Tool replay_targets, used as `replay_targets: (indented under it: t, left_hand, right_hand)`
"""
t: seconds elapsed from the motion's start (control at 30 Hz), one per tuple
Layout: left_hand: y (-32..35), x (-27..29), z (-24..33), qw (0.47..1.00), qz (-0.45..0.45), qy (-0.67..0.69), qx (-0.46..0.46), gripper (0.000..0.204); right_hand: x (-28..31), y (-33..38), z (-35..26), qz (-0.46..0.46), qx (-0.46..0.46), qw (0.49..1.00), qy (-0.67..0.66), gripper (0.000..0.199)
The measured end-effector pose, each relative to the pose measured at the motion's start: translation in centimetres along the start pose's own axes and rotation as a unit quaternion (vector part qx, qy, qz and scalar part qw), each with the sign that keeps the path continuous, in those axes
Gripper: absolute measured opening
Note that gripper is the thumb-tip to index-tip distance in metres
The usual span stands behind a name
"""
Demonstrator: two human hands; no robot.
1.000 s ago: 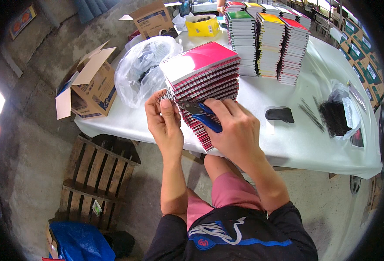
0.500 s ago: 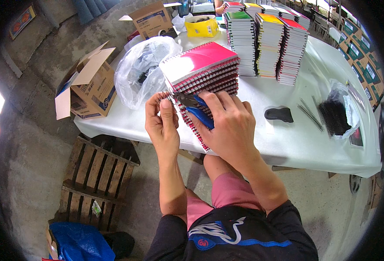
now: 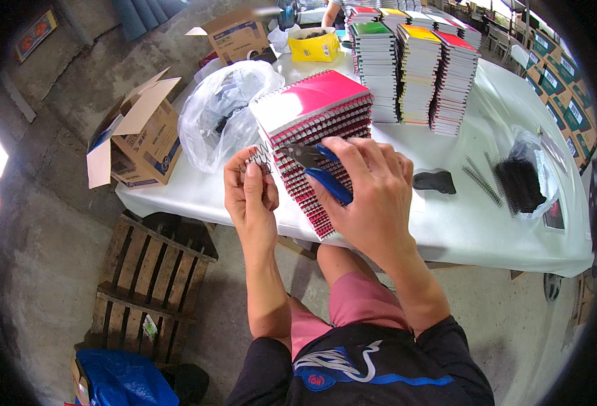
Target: The person uses pliers to trim and crimp the ends of metal spiral bindings on a stack of pink notebooks. The person handles the stack by hand to align the spirals before using the tool on the edges.
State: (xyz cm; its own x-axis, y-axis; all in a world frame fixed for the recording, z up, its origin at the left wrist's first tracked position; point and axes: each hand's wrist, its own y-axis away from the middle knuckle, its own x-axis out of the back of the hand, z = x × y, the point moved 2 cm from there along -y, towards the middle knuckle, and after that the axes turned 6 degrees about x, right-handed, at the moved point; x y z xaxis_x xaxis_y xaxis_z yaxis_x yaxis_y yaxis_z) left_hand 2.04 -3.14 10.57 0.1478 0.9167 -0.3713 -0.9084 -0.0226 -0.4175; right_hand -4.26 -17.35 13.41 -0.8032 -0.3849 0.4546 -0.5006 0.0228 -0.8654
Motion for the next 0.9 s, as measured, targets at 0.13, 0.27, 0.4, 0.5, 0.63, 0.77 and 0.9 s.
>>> replay_targets:
  t: [0.13,0.27,0.4,0.5,0.63,0.77,0.9]
  left_hand:
    - [0.2,-0.4,0.7,1.0,-0.013,-0.008,-0.005,0.029]
    - [0.1,-0.3,1.1,0.999,-0.03,-0.02,-0.005,0.029]
    - [-0.2,-1.5,0.9,1.0,-0.02,-0.014,0.011,0.026]
    - [-0.4,-0.7,0.4,0.998,-0.005,-0.064,-0.009,0.023]
    - [-0.5,-0.2,0.9,0.999,0.028,-0.03,-0.001,0.019]
    - [-0.4,-0.9,1.0,0.999,0.033,0.019,0.001,0.019]
    - [-1.3,2.2,1.8,0.996,0.071,0.051,-0.018,0.019]
  right_hand:
    - [-0.1,-0.3,-0.1,-0.016,-0.001,1.0,0.024,0.041]
    - [-0.9,-0.2,-0.5,-0.03,-0.007,0.999,0.022,0.044]
    - [-0.5,-0.4,-0.2,-0.044,-0.013,0.999,0.017,0.04]
    - [-0.5,-0.4,-0.1,-0.045,-0.009,0.999,-0.007,0.035]
    - [-1.2,-0.3,-0.2,-0.063,-0.004,0.995,-0.072,0.026]
    - [-0.8,0.0,0.9,-0.055,0.007,0.994,-0.098,0.043]
    - [0.8,0.4,3.2,-0.036,0.069,0.984,-0.159,0.045]
